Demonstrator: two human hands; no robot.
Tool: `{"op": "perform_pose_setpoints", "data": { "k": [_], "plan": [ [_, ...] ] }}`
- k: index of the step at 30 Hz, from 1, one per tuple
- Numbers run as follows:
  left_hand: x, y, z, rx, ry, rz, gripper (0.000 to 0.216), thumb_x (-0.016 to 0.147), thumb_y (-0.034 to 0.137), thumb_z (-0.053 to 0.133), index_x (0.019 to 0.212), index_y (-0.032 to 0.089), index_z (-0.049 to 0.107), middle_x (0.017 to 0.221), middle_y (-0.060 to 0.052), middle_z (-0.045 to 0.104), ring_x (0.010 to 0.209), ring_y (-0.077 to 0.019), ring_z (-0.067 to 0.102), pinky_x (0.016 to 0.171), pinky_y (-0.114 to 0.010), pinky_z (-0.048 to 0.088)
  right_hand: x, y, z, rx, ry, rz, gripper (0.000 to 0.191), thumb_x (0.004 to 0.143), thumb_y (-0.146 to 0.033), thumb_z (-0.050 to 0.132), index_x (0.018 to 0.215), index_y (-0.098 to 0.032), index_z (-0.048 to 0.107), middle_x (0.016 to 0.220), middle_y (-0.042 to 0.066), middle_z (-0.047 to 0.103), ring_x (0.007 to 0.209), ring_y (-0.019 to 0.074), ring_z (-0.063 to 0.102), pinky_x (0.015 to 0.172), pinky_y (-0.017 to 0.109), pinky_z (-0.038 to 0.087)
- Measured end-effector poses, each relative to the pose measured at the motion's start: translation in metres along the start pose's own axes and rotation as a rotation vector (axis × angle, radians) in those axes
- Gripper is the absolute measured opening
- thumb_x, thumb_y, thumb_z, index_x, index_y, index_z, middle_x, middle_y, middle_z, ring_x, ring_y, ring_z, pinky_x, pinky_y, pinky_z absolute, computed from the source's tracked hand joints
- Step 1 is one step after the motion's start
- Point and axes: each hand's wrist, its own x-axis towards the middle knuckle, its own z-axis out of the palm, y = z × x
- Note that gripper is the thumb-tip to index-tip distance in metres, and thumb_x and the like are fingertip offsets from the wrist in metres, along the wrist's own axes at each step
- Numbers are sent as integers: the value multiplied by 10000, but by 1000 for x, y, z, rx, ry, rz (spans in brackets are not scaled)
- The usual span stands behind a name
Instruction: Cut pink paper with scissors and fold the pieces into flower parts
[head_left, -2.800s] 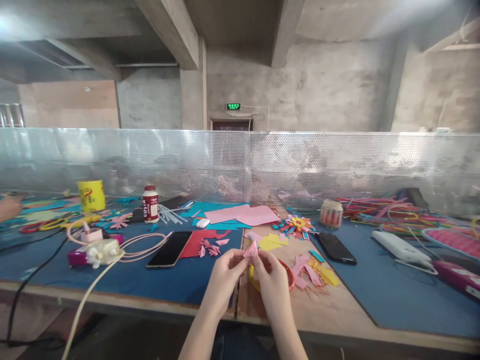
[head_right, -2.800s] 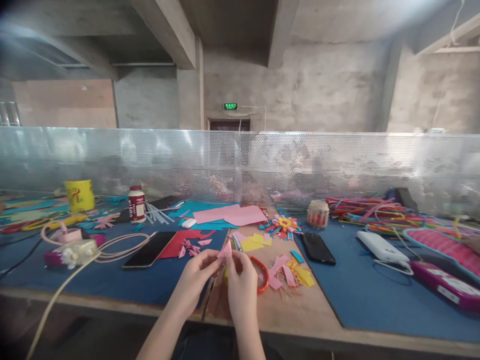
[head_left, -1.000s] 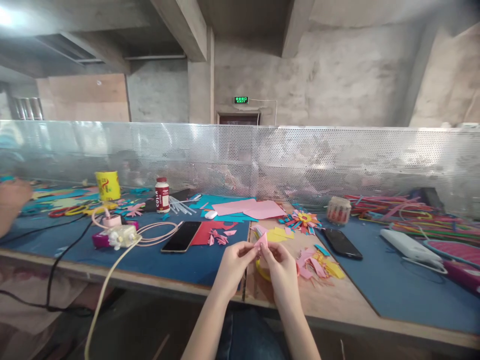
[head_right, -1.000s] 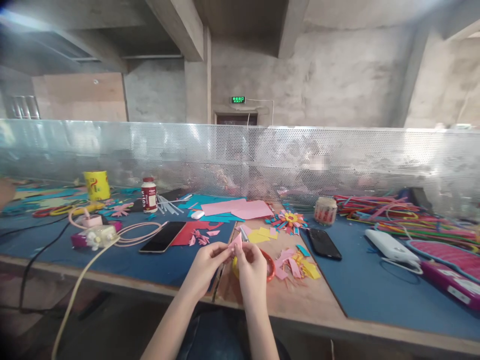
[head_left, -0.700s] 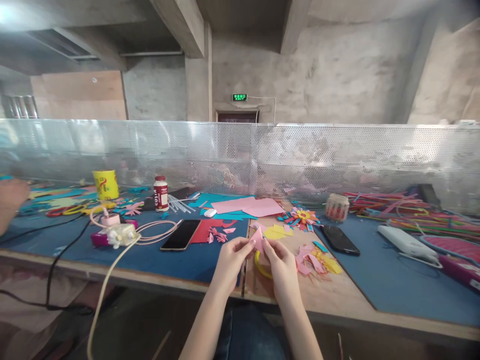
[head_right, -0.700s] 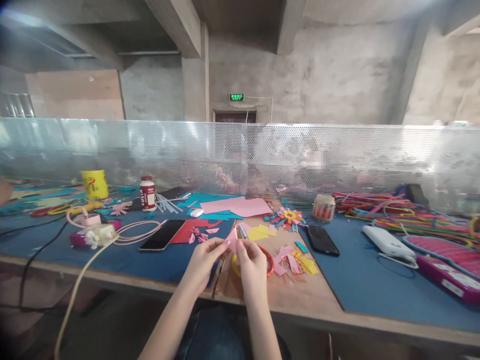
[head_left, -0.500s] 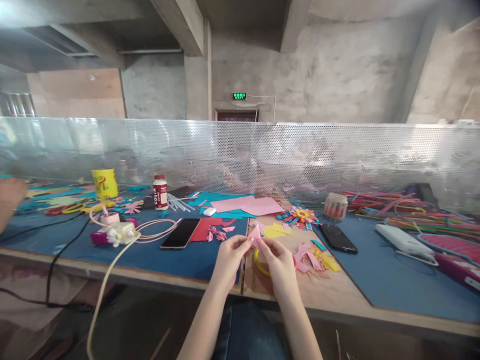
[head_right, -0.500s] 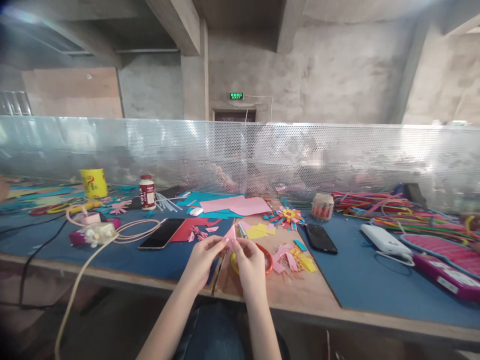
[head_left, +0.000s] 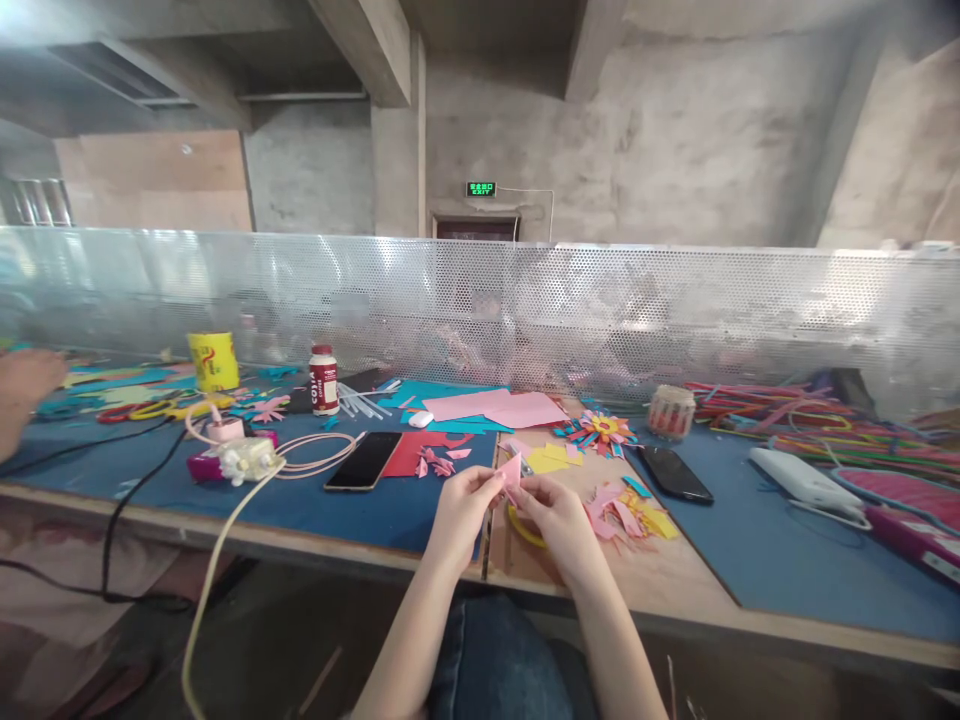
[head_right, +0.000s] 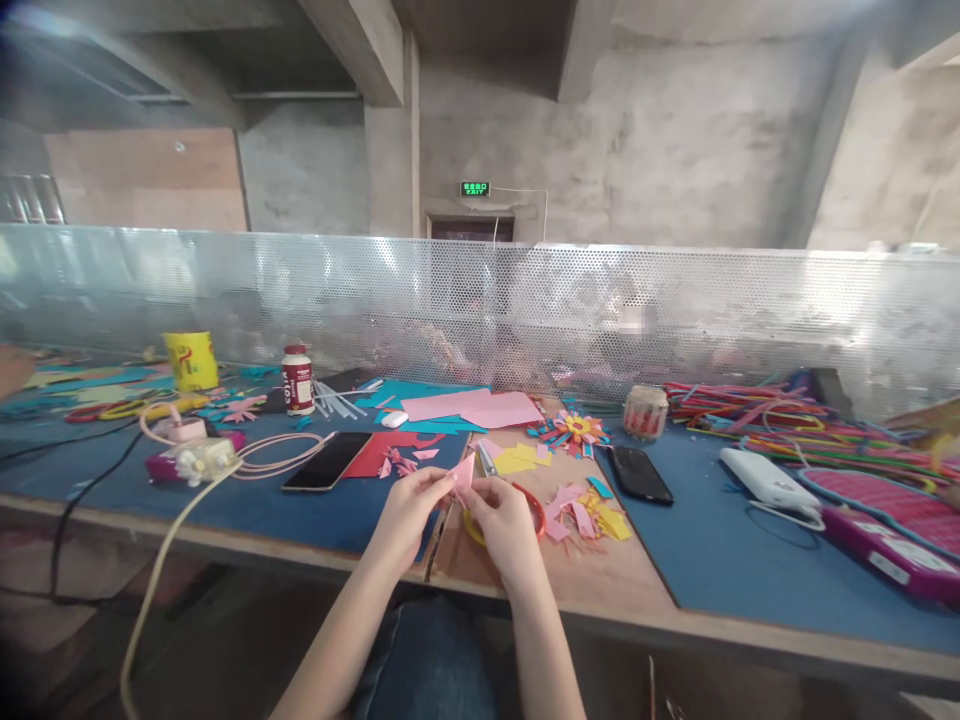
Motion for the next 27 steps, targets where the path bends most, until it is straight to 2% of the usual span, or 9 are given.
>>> {"op": "perform_pose_setpoints", "data": {
  "k": [11, 16, 21, 27],
  "plan": [
    [5, -5, 0, -16, 64, 6, 213, 645, 337, 626, 665, 126, 611, 579, -6, 560, 555, -119, 505, 541, -220, 393, 1, 6, 3, -81, -38, -98, 240, 688, -355, 628, 787, -136, 626, 662, 17, 624, 614, 143, 561, 565, 240, 421],
    [7, -5, -1, -86, 175, -14, 233, 631, 339, 639, 719, 128, 594, 592, 1, 543, 571, -128, 509, 528, -226, 407, -2, 4, 2, -181, -13, -131, 218, 660, -291, 648, 827, -152, 635, 681, 9, 615, 663, 168, 575, 632, 269, 444],
    [2, -1, -1, 48, -34, 62, 231, 687, 371, 605, 724, 143, 604, 653, -13, 592, 628, -144, 539, 567, -222, 392, -3, -4, 4, -100, -31, -163, 340, 720, -390, 599, 956, -149, 644, 827, 63, 664, 782, 206, 594, 706, 304, 453],
    [-5, 6, -1, 199, -181, 76, 233, 722, 378, 577, 762, 157, 638, 698, -20, 623, 636, -150, 543, 563, -219, 374, -1, 3, 1, -58, 89, -118, 312, 688, -433, 627, 731, -125, 652, 638, 21, 616, 591, 142, 529, 546, 229, 385]
  ]
}}
